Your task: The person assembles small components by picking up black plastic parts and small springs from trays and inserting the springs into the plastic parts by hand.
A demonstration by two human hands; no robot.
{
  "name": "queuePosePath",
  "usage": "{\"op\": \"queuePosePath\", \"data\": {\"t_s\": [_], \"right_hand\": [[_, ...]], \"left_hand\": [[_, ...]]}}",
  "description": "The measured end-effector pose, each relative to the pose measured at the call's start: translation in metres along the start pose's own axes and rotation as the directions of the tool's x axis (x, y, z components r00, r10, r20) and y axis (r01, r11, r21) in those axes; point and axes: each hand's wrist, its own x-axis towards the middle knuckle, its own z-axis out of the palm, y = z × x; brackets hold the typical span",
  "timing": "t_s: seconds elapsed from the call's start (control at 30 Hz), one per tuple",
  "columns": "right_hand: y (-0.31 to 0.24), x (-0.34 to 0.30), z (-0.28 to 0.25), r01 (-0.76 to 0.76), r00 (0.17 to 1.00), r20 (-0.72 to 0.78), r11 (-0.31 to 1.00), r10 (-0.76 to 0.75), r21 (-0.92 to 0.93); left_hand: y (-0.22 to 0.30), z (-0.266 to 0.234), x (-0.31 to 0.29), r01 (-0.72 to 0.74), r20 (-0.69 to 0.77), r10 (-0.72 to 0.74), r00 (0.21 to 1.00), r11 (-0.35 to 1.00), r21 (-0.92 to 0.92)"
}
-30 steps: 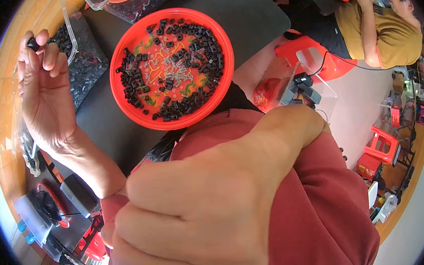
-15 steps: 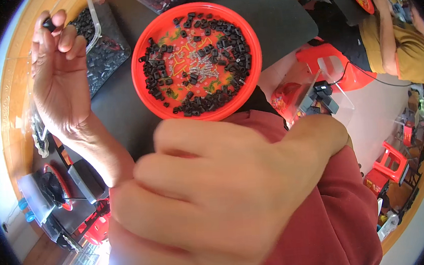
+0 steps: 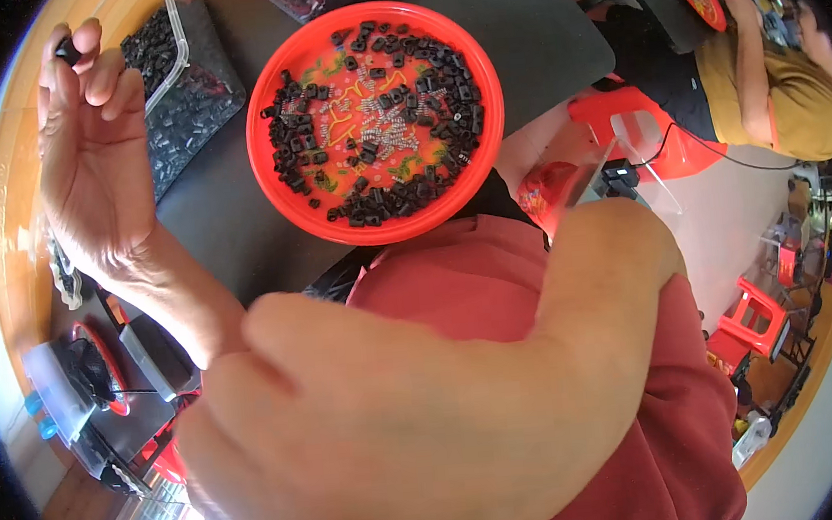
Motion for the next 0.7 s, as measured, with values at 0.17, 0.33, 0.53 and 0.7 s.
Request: {"op": "queuePosePath", "data": {"t_s": [0.17, 0.33, 0.53, 0.7], "right_hand": [[0.017, -0.019, -0.004, -0.134, 0.99, 0.01, 0.976, 0.137, -0.17], [0.112, -0.006, -0.002, -0.304, 0.948, -0.052, 0.853, 0.313, -0.424], [0.197, -0.011, 0.021, -0.248, 0.959, -0.008, 0.822, 0.284, -0.513], [0.207, -0.01, 0.031, -0.229, 0.952, 0.047, 0.804, 0.303, -0.549]], "left_hand": [[0.009, 0.002, -0.011, -0.057, 0.124, 0.039, 0.992, 0.987, 0.147], [0.004, 0.002, -0.005, -0.023, -0.035, 0.025, 0.999, 0.998, 0.057], [0.007, -0.012, -0.004, -0.077, -0.021, 0.087, 0.996, 0.956, 0.284], [-0.002, 0.001, -0.004, -0.104, -0.082, 0.138, 0.987, 0.939, 0.329]]}}
